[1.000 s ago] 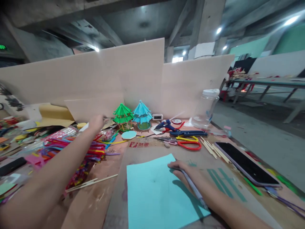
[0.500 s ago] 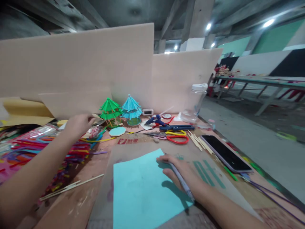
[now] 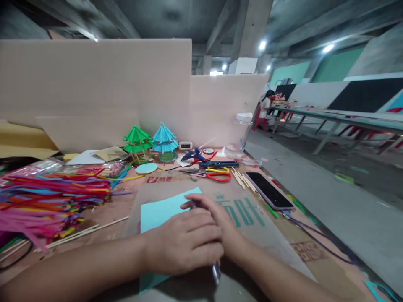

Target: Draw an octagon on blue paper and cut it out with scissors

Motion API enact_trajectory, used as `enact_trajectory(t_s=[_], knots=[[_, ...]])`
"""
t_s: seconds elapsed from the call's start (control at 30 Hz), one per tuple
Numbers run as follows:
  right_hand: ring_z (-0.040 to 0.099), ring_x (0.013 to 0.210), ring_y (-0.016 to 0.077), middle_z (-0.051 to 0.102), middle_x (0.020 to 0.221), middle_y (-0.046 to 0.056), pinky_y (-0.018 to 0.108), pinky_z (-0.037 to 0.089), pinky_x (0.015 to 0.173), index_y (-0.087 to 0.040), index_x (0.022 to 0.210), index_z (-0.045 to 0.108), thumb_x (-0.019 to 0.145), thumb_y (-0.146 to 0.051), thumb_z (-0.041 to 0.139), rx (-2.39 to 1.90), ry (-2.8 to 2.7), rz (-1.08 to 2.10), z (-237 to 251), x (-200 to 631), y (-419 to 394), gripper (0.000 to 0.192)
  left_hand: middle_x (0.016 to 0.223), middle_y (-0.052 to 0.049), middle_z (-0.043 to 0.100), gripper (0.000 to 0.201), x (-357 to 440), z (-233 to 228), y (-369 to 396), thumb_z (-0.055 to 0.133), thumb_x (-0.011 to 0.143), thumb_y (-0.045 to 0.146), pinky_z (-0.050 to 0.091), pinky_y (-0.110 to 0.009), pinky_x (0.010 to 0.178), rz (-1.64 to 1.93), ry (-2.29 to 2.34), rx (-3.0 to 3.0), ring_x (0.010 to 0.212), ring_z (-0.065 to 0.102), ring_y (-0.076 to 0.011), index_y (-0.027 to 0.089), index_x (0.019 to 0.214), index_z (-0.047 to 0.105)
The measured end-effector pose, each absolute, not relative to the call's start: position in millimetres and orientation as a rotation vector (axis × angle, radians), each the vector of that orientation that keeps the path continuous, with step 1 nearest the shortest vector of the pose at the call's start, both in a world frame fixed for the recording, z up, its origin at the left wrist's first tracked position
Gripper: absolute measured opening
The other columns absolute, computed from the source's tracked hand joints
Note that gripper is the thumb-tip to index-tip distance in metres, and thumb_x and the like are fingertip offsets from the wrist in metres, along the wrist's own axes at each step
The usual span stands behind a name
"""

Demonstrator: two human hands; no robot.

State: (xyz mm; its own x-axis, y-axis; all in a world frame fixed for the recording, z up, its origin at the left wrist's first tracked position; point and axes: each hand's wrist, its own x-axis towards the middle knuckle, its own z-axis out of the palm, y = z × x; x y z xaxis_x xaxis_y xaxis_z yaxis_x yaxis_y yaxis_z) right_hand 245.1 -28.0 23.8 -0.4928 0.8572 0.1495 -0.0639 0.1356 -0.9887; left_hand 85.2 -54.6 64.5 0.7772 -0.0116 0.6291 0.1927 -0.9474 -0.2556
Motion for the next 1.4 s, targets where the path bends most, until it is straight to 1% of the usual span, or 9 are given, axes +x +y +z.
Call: enact_trajectory(t_s=[0.1,0.2,0.33,0.57,0.73,0.83,0.9,1.1,1.4], knots=[[0.068,0.098,0.0231,0.074,0.118,0.008,0.04,0.051,0.089,-0.029,0.135,0.062,0.092,-0.035,0.063,-0.713,-1.387,1.697,33.7,240.4,-38.1,0.043,0.073,0.001,0.06,0.016,84.3,58.6,-58.3,0.057,0.095,0.018,0.042,-0.032,0.068,-1.086,-0.044,-2.628,0.074,0.054,-0.0173,0.021,0.084,0.067],[0.069,0.094,0.019,0.075,0.12,0.011,0.034,0.051,0.086,-0.022,0.123,0.071,0.089,-0.033,0.071,-0.71,-1.253,1.862,39.8,236.0,-42.5,0.036,0.061,0.003,0.049,0.021,85.6,48.2,-66.0,0.065,0.089,0.031,0.035,-0.033,0.059,-1.164,-0.003,-2.622,0.061,0.045,-0.0157,0.02,0.071,0.062],[0.072,0.086,0.016,0.078,0.111,0.01,0.029,0.052,0.08,-0.02,0.115,0.076,0.085,-0.029,0.076,-0.716,-1.188,1.978,39.0,232.9,-39.9,0.031,0.056,0.003,0.046,0.042,89.4,37.5,-70.0,0.068,0.08,0.053,0.032,-0.033,0.055,-1.184,-0.014,-2.66,0.055,0.037,-0.0132,0.02,0.057,0.055],[0.074,0.086,0.0166,0.08,0.1,0.01,0.028,0.053,0.08,-0.019,0.116,0.074,0.083,-0.033,0.077,-0.677,-1.194,2.039,31.4,234.5,-35.5,0.036,0.053,0.003,0.048,0.027,86.0,32.9,-67.2,0.07,0.065,0.043,0.035,-0.032,0.055,-1.15,-0.106,-2.765,0.055,0.037,-0.0134,0.02,0.057,0.057],[0.074,0.087,0.0176,0.08,0.097,0.008,0.031,0.054,0.082,-0.02,0.119,0.071,0.085,-0.035,0.074,-0.726,-1.271,1.992,32.1,233.1,-38.0,0.038,0.054,0.002,0.05,0.045,88.3,34.4,-69.5,0.062,0.079,0.061,0.04,-0.034,0.059,-1.039,-0.151,-2.808,0.056,0.042,-0.0145,0.02,0.06,0.058],[0.073,0.092,0.0191,0.078,0.103,0.008,0.034,0.055,0.085,-0.022,0.135,0.061,0.089,-0.039,0.067,-0.843,-1.508,1.722,35.0,238.1,-31.3,0.049,0.061,0.0,0.057,0.053,77.8,43.5,-58.3,0.053,0.088,0.068,0.046,-0.033,0.066,-0.906,-0.309,-2.857,0.064,0.053,-0.0162,0.02,0.065,0.059],[0.072,0.094,0.0202,0.077,0.105,0.009,0.038,0.055,0.089,-0.022,0.139,0.057,0.092,-0.044,0.06,-0.948,-1.703,1.435,36.5,247.1,-19.7,0.052,0.078,-0.003,0.064,0.04,56.4,50.7,-40.6,0.055,0.095,0.053,0.05,-0.035,0.074,-0.785,-0.574,-2.873,0.076,0.06,-0.0181,0.018,0.077,0.062],[0.07,0.103,0.0239,0.073,0.115,0.013,0.044,0.055,0.094,-0.02,0.119,0.065,0.093,-0.04,0.054,-1.155,-1.876,1.041,32.2,285.5,23.0,0.035,0.108,-0.006,0.067,0.025,-45.4,54.8,16.2,0.062,0.097,0.037,0.057,-0.039,0.08,-0.392,-1.322,-2.775,0.09,0.066,-0.0189,0.017,0.112,0.064],[0.063,0.113,0.0249,0.061,0.132,0.011,0.047,0.054,0.095,-0.018,0.127,0.061,0.098,-0.034,0.061,-1.531,-2.319,0.296,45.9,305.2,86.9,0.032,0.122,-0.009,0.063,0.035,-34.9,49.8,-2.1,0.062,0.096,0.044,0.053,-0.048,0.093,-0.168,-1.876,-2.549,0.108,0.063,-0.0252,0.018,0.119,0.062]])
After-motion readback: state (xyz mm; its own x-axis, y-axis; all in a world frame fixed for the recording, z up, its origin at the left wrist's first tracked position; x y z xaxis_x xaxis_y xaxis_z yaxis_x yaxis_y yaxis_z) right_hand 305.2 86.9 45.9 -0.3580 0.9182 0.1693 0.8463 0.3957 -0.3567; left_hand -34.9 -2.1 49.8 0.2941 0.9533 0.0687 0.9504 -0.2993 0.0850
